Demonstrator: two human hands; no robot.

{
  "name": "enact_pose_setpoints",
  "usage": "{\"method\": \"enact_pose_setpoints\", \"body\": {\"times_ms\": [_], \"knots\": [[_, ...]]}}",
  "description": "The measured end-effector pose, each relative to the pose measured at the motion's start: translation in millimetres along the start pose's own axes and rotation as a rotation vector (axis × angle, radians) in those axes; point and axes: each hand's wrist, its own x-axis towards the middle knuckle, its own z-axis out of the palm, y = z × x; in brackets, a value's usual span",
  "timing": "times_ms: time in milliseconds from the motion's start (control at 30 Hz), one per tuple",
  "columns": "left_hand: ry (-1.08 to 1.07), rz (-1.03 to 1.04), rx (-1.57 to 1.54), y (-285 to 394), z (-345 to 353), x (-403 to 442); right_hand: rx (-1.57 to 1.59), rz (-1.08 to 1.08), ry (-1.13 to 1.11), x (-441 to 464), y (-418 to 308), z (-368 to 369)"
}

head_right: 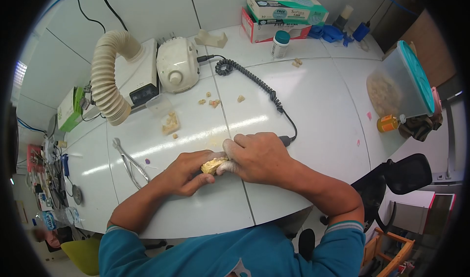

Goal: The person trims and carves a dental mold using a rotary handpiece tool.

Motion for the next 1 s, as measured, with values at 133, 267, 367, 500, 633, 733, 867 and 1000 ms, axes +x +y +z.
{"method": "enact_pose_setpoints", "body": {"times_ms": [133, 267, 367, 500, 633, 733, 867, 1000], "knots": [[-0.002, -0.005, -0.014, 0.6, 0.7, -0.6, -0.014, 0.006, -0.006, -0.2, -0.2, -0.3], [-0.014, -0.019, -0.003, 0.7, -0.5, -1.0, -0.012, 0.016, -0.033, 0.0, -0.8, -1.2], [0.007, -0.007, -0.012, 1.4, 1.5, -0.5, -0.012, 0.023, -0.048, -0.1, -1.2, -1.5], [0.004, -0.013, -0.005, 0.8, 1.5, -0.8, -0.011, 0.029, -0.065, 0.1, -1.4, -1.3], [-0.019, -0.019, 0.018, -1.6, -0.1, -0.7, -0.004, 0.026, -0.048, -1.1, -1.0, 0.9], [0.019, -0.021, -0.024, 2.4, 0.5, -0.2, -0.013, 0.022, -0.040, 1.6, 1.0, 0.2], [0.014, -0.025, -0.017, 4.8, 1.5, 1.1, -0.001, 0.023, -0.028, -0.4, -0.1, 0.9], [0.017, 0.006, -0.021, 5.3, 0.2, 2.0, -0.002, 0.020, -0.030, 0.2, 0.9, 0.3]]}}
